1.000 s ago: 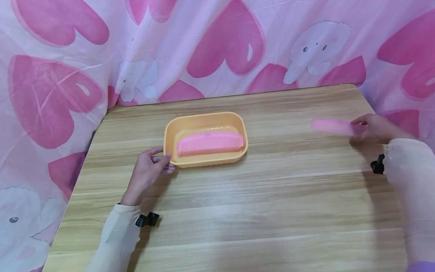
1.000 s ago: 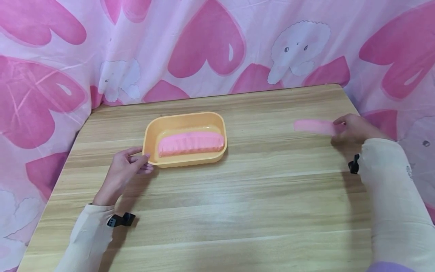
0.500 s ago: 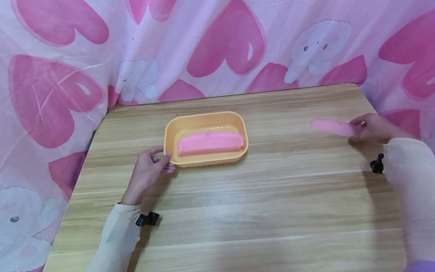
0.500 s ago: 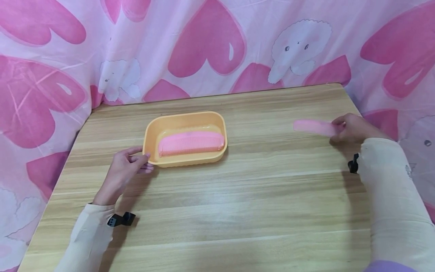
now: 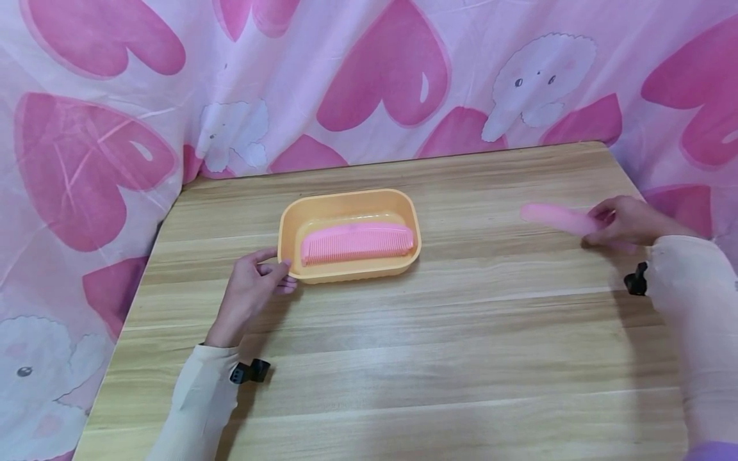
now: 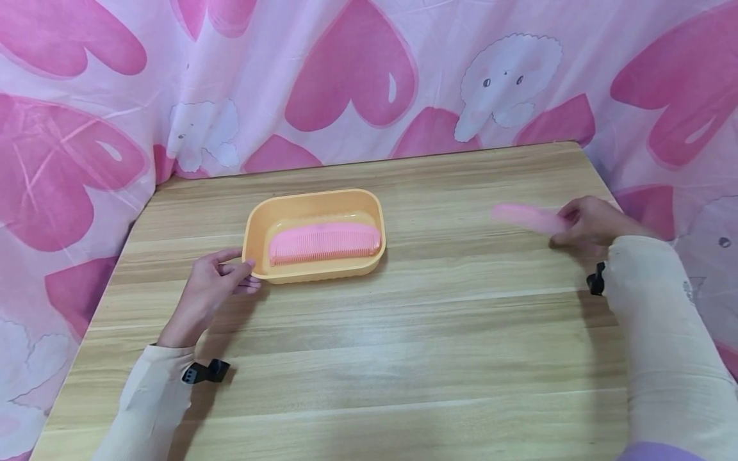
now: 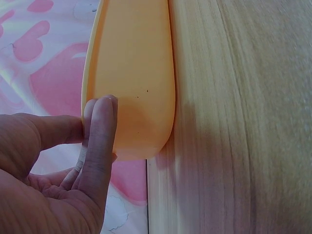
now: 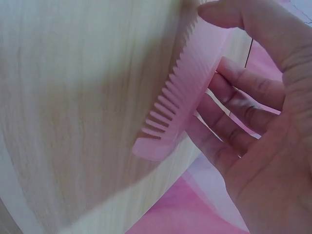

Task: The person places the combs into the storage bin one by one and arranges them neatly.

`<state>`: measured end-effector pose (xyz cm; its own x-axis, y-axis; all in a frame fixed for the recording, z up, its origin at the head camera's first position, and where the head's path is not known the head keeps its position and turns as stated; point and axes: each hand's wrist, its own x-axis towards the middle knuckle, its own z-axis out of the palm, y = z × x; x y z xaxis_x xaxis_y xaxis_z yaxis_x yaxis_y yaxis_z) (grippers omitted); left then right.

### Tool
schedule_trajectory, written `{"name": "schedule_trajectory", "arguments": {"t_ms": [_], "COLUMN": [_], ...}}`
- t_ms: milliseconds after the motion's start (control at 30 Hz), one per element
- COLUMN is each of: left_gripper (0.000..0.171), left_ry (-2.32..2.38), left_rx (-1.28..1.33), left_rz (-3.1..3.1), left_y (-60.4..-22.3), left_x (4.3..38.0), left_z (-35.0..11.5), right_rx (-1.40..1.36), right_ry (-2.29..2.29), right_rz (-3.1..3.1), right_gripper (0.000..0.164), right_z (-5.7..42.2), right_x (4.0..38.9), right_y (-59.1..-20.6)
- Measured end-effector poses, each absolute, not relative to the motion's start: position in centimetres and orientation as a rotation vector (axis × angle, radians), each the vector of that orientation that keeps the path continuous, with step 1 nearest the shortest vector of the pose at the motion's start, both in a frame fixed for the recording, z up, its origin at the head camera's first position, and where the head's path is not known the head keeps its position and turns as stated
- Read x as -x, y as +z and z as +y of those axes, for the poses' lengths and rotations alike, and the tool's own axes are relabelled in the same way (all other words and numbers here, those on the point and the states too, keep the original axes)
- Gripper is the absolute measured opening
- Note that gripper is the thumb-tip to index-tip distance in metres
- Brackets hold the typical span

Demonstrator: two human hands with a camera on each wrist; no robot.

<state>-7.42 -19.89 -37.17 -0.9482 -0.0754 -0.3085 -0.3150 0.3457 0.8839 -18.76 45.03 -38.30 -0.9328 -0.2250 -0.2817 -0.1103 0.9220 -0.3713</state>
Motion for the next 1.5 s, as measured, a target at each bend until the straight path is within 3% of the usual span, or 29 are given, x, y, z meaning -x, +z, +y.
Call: {"name": "schedule_trajectory", "arguments": {"t_ms": [433, 800, 1500], "left_gripper": [0.049, 0.05, 0.053], "left_ry": [1.718, 1.697, 1.697], "left_rx": [0.319, 0.334, 0.318], "left_rz": [2.357, 2.359, 2.362], "left_y": [-37.2, -37.1, -37.1], "left_x": [7.4, 7.3, 7.3], "left_z": [-19.9, -20.1, -20.1], "right_rx": [0.238, 0.344, 0.65], "right_ry": [-0.543, -0.544, -0.568], "right_rz": [2.789, 2.823, 2.83], "right_gripper": [0.061, 0.049, 0.044], "right_z": [42.3, 38.2, 26.7], "right_x": [18.6, 19.9, 20.6], "right_y": [-37.8, -36.3, -31.3]}}
